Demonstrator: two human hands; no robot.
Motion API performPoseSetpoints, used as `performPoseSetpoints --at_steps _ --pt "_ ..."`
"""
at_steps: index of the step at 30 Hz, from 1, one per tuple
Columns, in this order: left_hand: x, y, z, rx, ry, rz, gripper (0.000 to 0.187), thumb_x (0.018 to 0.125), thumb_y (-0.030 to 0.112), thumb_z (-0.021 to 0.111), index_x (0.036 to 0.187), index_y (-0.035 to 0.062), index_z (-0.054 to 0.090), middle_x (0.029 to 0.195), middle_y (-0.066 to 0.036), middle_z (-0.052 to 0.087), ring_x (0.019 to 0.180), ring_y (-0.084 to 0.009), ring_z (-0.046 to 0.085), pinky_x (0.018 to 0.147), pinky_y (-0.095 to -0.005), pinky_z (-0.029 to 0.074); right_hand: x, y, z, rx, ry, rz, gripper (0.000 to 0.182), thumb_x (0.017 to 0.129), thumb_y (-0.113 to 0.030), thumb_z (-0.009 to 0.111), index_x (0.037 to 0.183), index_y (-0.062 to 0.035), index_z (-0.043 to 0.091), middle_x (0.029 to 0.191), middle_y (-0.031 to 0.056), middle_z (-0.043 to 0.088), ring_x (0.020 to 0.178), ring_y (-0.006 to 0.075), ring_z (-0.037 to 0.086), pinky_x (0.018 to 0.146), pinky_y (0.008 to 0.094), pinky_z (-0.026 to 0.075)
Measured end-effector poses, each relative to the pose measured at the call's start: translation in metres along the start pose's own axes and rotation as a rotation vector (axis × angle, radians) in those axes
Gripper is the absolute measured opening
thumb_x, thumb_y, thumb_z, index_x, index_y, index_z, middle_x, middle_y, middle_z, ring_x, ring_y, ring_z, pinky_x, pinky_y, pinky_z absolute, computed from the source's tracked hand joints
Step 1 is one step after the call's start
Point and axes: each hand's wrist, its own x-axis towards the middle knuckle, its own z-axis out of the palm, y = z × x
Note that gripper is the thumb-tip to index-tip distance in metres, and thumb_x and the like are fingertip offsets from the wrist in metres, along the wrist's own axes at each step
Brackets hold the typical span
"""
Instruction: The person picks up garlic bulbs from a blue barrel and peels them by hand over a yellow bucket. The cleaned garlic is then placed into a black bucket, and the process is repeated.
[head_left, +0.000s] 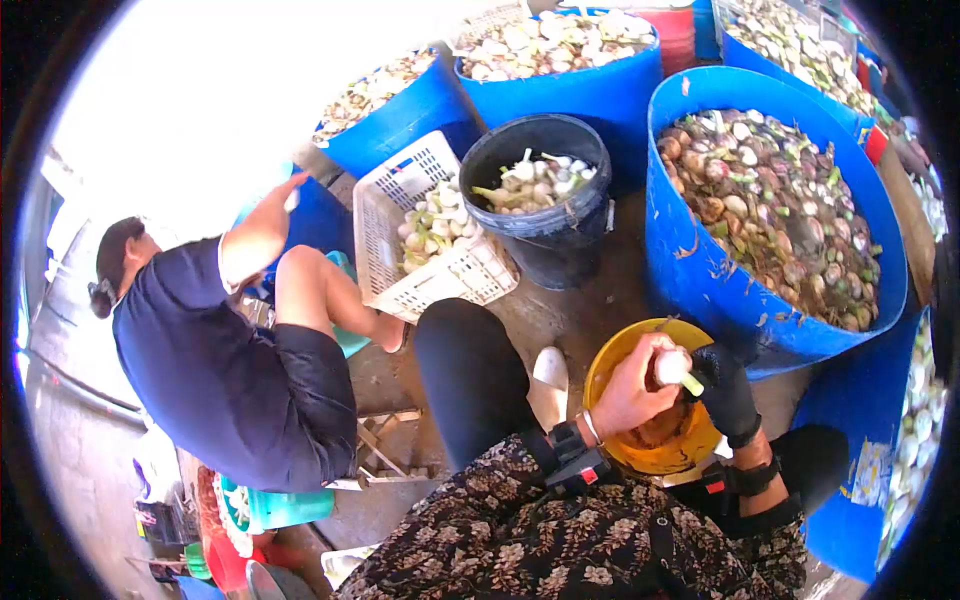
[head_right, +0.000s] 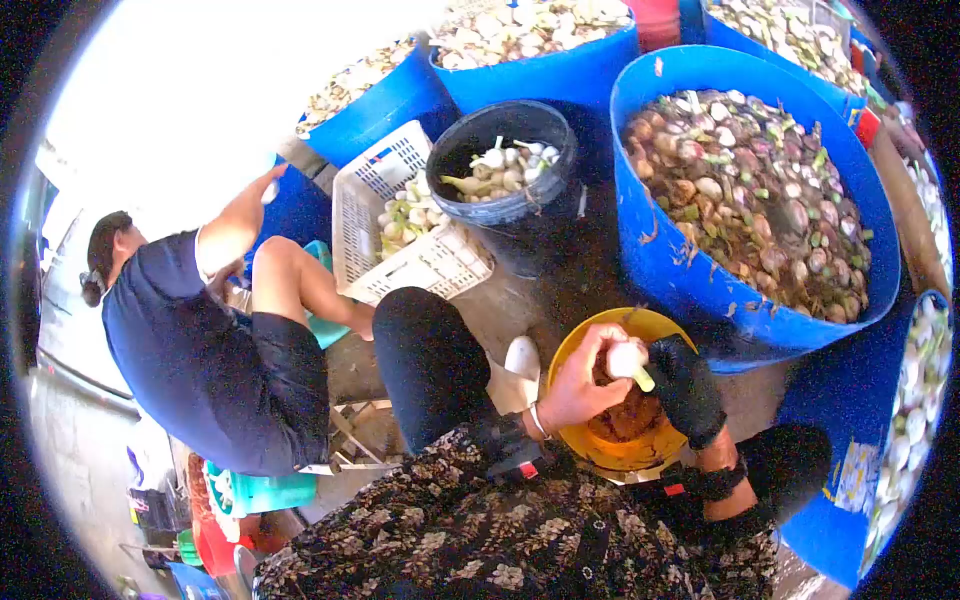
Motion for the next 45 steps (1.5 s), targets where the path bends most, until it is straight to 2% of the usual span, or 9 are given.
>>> performPoseSetpoints --at_steps 7,11,13,15,17,19,26,38,45 --pt "0.000 0.003 0.003 -0.090 0.027 0.046 0.044 0.074 -0.005 0.059 0.111 0.0048 0.038 0.103 -0.007 0.054 0.101 -0.0158 0.053 0.089 -0.0312 0.043 -0.002 0.019 0.008 0.116 0.056 -0.013 0.016 0.081 -0.011 0.057 0.096 -0.0033 0.056 0.082 0.0086 0.057 0.077 0.0276 0.056 0.071 0.0380 0.046" --pt "0.001 -0.001 -0.002 -0.379 0.125 -0.023 0.042 0.075 -0.005 0.060 0.110 0.0061 0.039 0.102 -0.006 0.054 0.096 -0.0140 0.054 0.085 -0.0292 0.045 0.007 -0.032 0.000 0.353 -0.093 0.317 0.021 0.083 -0.019 0.058 0.096 -0.0022 0.057 0.085 0.0112 0.060 0.080 0.0275 0.057 0.073 0.0379 0.046" --pt "0.002 -0.005 0.000 -0.150 0.168 0.034 0.042 0.075 -0.004 0.061 0.110 0.0057 0.040 0.101 -0.006 0.055 0.094 -0.0136 0.054 0.081 -0.0281 0.046 0.009 -0.003 0.005 -0.079 -0.049 0.074 0.027 0.084 -0.025 0.058 0.097 -0.0015 0.058 0.084 0.0163 0.060 0.077 0.0282 0.058 0.070 0.0398 0.046" --pt "0.001 -0.004 0.007 -0.243 0.207 0.045 0.037 0.076 -0.005 0.061 0.105 0.0041 0.041 0.100 -0.008 0.055 0.092 -0.0147 0.056 0.081 -0.0287 0.047 0.015 -0.021 -0.005 0.031 -0.162 0.225 0.024 0.085 -0.026 0.056 0.090 -0.0030 0.059 0.079 0.0161 0.059 0.073 0.0337 0.056 0.068 0.0412 0.045" --pt "0.001 0.000 0.011 -0.151 0.186 0.022 0.037 0.074 -0.008 0.059 0.104 0.0023 0.040 0.101 -0.011 0.055 0.093 -0.0169 0.056 0.083 -0.0308 0.048 0.008 0.010 0.005 -0.009 0.031 0.022 0.020 0.083 -0.022 0.056 0.087 -0.0033 0.059 0.077 0.0158 0.059 0.068 0.0331 0.057 0.064 0.0403 0.046" --pt "0.002 0.001 0.014 -0.262 0.196 -0.003 0.041 0.074 -0.009 0.058 0.107 0.0026 0.037 0.102 -0.012 0.054 0.093 -0.0171 0.056 0.082 -0.0301 0.048 0.009 0.000 0.005 0.014 0.072 0.082 0.016 0.082 -0.019 0.057 0.086 -0.0034 0.058 0.077 0.0172 0.059 0.070 0.0341 0.058 0.064 0.0391 0.047" --pt "0.008 0.000 0.006 -0.636 0.195 -0.252 0.037 0.080 -0.005 0.050 0.112 0.0090 0.037 0.107 -0.015 0.056 0.083 -0.0192 0.058 0.060 -0.0288 0.052 0.006 -0.007 -0.002 0.224 0.110 0.078 0.018 0.081 -0.021 0.060 0.087 -0.0041 0.057 0.078 0.0154 0.059 0.068 0.0336 0.057 0.062 0.0388 0.046" --pt "0.003 -0.004 0.013 -0.096 0.160 0.038 0.048 0.071 -0.013 0.054 0.112 0.0044 0.036 0.107 -0.012 0.051 0.102 -0.0200 0.053 0.091 -0.0326 0.043 0.000 -0.005 0.007 -0.377 0.140 -0.103 0.017 0.080 -0.025 0.058 0.083 -0.0080 0.056 0.071 0.0157 0.060 0.063 0.0362 0.058 0.055 0.0449 0.046" --pt "0.002 0.003 0.007 -0.220 0.106 -0.031 0.045 0.071 -0.012 0.052 0.111 0.0055 0.040 0.103 -0.011 0.053 0.094 -0.0192 0.057 0.077 -0.0311 0.051 0.005 -0.008 0.001 -0.267 0.123 -0.032 0.017 0.076 -0.023 0.060 0.079 -0.0070 0.054 0.069 0.0161 0.059 0.060 0.0364 0.056 0.054 0.0433 0.045"
